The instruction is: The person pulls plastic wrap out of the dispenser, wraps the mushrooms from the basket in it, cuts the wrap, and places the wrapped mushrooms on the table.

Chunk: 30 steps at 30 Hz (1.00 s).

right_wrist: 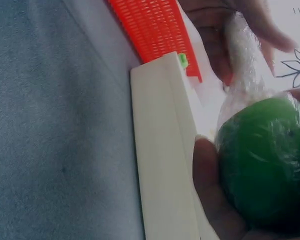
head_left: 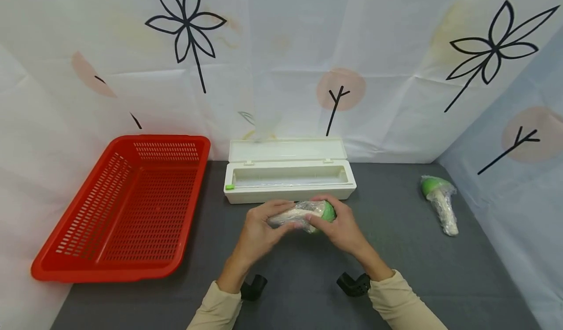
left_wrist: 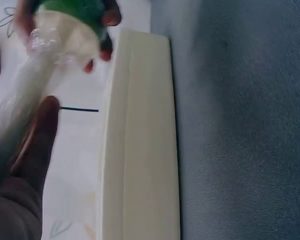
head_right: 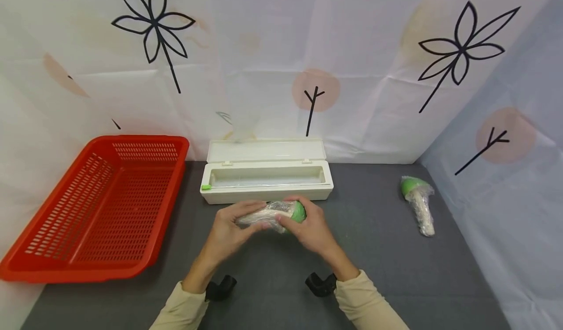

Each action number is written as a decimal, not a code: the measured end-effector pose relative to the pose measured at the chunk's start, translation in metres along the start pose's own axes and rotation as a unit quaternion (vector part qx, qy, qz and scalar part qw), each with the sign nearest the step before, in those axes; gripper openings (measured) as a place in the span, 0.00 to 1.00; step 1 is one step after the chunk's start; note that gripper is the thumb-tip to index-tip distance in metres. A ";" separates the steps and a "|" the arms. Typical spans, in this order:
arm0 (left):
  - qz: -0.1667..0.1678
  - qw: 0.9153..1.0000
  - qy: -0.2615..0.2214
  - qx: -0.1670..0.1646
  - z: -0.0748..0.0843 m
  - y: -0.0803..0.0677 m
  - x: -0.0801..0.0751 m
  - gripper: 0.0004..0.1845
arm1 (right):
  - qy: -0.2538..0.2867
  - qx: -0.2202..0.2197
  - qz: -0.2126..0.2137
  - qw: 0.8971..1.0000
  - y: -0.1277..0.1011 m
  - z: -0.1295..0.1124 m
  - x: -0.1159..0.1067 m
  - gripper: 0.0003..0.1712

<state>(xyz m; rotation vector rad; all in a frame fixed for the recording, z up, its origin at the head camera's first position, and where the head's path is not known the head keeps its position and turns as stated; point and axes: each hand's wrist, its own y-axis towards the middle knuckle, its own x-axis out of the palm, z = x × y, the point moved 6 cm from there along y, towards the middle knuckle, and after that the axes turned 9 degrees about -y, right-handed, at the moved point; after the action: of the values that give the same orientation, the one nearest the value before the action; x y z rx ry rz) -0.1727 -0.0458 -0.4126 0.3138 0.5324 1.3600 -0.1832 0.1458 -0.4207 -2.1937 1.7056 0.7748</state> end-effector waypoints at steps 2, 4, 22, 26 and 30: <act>-0.013 0.999 0.027 0.011 0.002 0.000 0.000 0.17 | 0.002 0.005 -0.008 1.000 0.001 0.002 0.000 0.24; -0.012 0.999 0.050 0.016 0.002 0.001 0.000 0.16 | 0.004 0.006 -0.024 1.000 0.001 0.003 0.000 0.28; -0.061 0.994 0.081 0.047 0.003 0.001 0.004 0.18 | 0.024 0.052 -0.088 0.995 0.004 0.005 0.001 0.24; -0.051 0.996 0.059 0.049 0.004 0.002 0.002 0.14 | 0.015 0.033 -0.121 0.992 0.003 0.004 0.001 0.29; -0.029 0.999 0.017 0.009 -0.004 0.000 -0.005 0.17 | 0.040 -0.007 -0.150 0.988 0.001 0.002 -0.003 0.39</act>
<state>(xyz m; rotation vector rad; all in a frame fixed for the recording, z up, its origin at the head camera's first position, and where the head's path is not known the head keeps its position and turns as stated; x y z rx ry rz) -0.1759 -0.0512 -0.4149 0.2875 0.5786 1.3066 -0.1849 0.1494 -0.4209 -2.4435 1.3573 0.6316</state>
